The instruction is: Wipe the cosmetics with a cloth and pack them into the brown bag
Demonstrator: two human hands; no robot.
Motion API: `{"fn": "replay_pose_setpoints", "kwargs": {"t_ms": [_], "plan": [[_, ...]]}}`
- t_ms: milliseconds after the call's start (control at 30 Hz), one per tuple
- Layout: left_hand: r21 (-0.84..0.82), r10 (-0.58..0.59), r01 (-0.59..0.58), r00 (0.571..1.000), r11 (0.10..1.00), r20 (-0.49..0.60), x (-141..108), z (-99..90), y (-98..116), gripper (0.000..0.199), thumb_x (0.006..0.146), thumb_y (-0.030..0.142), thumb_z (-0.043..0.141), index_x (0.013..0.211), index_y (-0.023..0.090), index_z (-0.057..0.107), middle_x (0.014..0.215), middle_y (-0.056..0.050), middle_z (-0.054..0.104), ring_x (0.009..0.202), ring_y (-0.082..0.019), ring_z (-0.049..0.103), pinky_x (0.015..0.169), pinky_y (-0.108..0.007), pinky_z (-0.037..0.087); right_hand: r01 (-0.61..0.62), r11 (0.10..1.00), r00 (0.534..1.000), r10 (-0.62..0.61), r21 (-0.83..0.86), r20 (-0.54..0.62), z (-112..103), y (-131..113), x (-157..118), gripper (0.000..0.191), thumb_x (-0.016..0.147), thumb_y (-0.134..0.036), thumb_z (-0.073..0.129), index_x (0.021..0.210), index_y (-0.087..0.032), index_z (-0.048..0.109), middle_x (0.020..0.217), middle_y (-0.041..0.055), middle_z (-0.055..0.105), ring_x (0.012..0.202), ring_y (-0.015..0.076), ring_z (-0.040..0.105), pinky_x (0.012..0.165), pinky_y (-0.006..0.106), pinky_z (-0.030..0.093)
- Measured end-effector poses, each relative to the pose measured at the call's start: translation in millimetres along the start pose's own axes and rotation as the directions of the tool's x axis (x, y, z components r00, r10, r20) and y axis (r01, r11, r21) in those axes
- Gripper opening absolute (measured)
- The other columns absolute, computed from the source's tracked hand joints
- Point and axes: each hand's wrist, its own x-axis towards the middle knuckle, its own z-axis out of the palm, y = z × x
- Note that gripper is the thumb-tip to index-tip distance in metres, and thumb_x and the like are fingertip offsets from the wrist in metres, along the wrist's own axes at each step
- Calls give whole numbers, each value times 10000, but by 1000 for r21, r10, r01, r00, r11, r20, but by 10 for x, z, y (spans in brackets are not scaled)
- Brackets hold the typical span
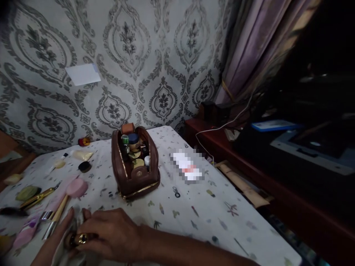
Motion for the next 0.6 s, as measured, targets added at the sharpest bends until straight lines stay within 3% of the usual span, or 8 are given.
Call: {"fn": "replay_pose_setpoints", "kwargs": {"t_ms": [67,133,233,300,433,600], "plan": [[-104,-111,120,990,987,82,33,94,38,638,736,828,446,800,207,579,491,36,529,317,-92,382,356,-202,268,-28,1000,999,27,-14,-39,-44,5,-82,317,968,-386,497,1072,-158,690,896,83,694,819,167,633,775,248,494],[-104,-118,126,989,987,87,64,171,53,645,724,824,467,831,200,588,528,36,553,336,-94,403,378,-212,300,-78,997,994,78,-4,-79,-54,43,-151,259,949,-356,543,1059,-177,693,896,71,702,801,163,641,759,246,497],[58,55,-54,998,997,-19,55,270,23,656,724,819,469,818,187,618,551,10,588,457,-159,525,463,-270,412,-154,987,978,158,39,-137,-19,139,-230,175,917,-298,603,1003,-181,699,883,65,710,796,168,652,757,250,498],[191,271,-250,957,949,-98,20,319,-16,639,744,806,447,737,191,620,613,-22,618,653,-216,601,616,-320,489,-207,977,961,214,59,-177,17,211,-259,130,906,-274,615,966,-191,696,868,59,714,798,176,658,763,260,504],[325,436,-417,900,849,17,-35,324,-50,549,905,649,345,732,189,588,656,-8,568,674,-180,532,666,-300,449,-200,979,958,205,46,-202,66,323,-251,135,894,-293,614,976,-210,682,854,60,721,750,185,673,705,254,533],[336,519,-537,841,774,150,-76,245,-7,466,965,535,313,724,185,504,671,24,493,652,-135,446,664,-268,391,-191,981,959,178,-40,-221,77,338,-233,151,878,-290,621,995,-214,678,847,38,734,717,161,692,679,208,558]]}}
